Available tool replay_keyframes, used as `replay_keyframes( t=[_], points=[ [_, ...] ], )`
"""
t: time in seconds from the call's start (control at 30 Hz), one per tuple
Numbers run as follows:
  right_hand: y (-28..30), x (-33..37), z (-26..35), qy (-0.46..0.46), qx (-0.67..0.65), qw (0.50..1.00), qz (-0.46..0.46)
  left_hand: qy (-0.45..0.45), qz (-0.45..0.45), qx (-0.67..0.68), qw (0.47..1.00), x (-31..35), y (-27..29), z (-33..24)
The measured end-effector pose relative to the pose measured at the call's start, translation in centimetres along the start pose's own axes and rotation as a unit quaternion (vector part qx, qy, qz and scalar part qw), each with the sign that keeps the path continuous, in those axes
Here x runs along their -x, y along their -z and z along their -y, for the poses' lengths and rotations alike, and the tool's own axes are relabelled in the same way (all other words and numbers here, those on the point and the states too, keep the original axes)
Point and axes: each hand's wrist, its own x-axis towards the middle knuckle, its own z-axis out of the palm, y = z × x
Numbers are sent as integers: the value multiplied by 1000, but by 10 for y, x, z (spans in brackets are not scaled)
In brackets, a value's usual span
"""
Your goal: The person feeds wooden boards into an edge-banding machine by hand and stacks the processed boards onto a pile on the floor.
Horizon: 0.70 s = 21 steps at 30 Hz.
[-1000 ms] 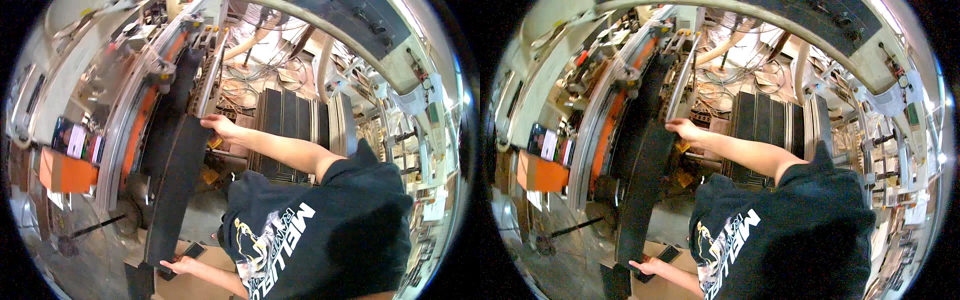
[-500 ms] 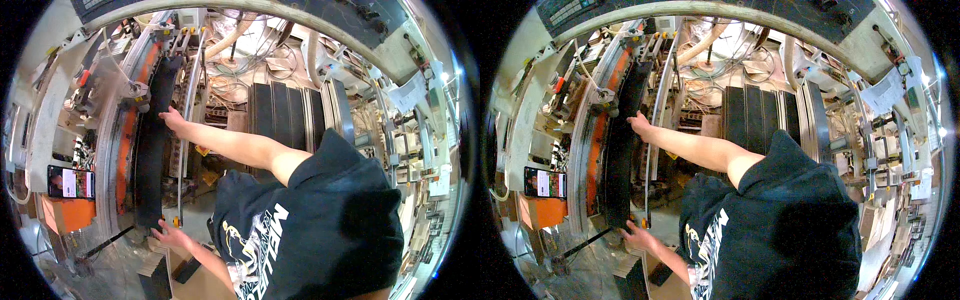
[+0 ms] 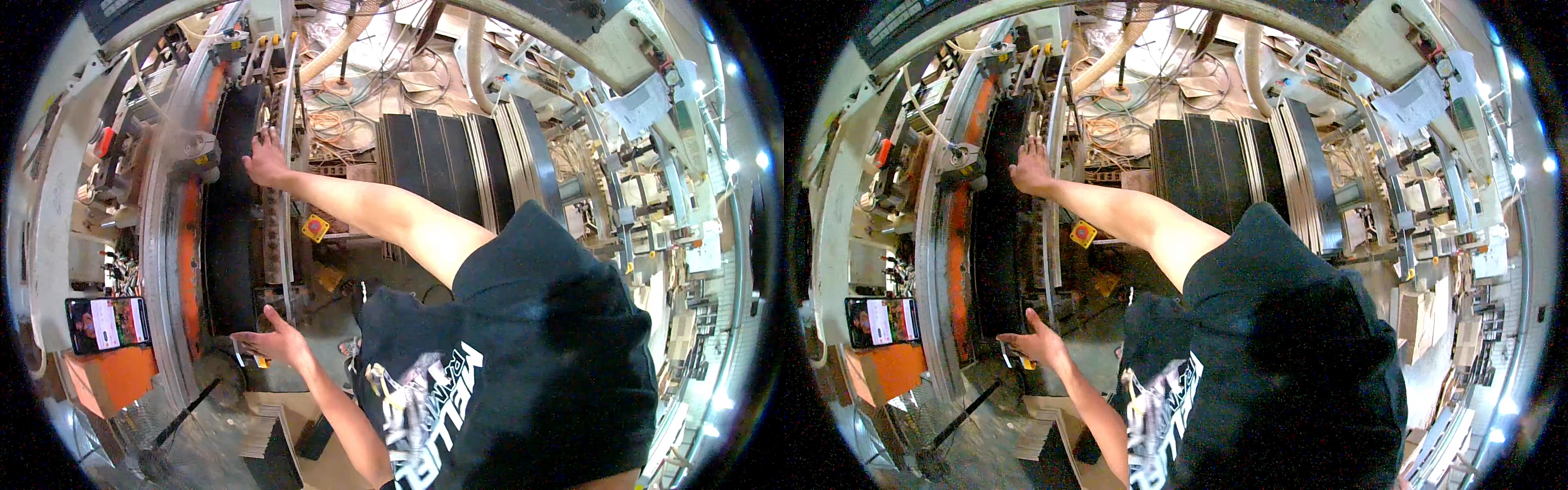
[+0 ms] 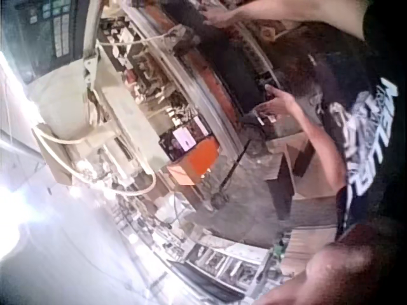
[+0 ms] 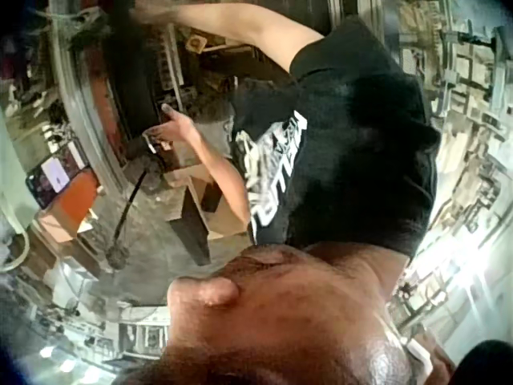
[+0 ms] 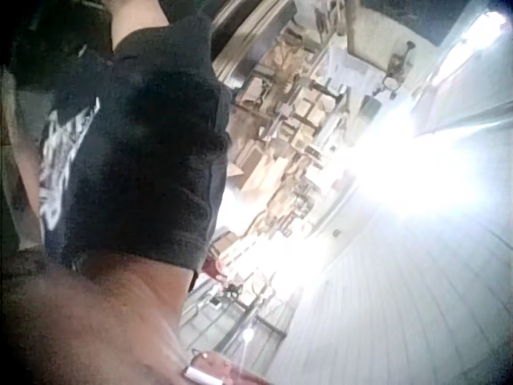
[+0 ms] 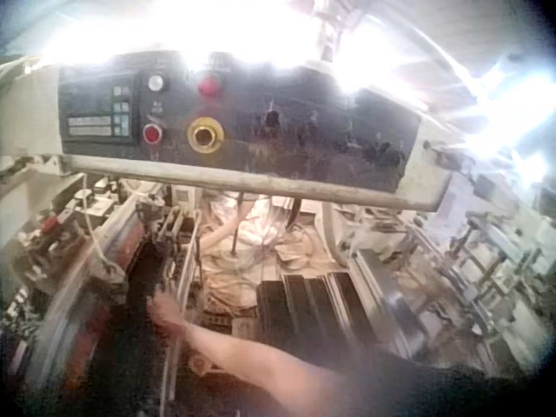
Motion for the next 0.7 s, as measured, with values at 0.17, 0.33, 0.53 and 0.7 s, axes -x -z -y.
replay_keyframes(
  t=[0.17,0.33,0.53,0.7],
  points=[
    [-5,14,-6,46,-66,997,-6,-21,-6,48,999,-4,-5,-20],
    [2,10,-9,46,-59,996,-48,-101,-71,-53,991,2,-1,17],
    [-2,17,-5,46,-92,994,-45,-88,-62,-50,993,-23,-5,32],
    [-5,9,-6,40,-71,994,-79,-77,-22,-44,996,-31,-5,31]
  ],
)
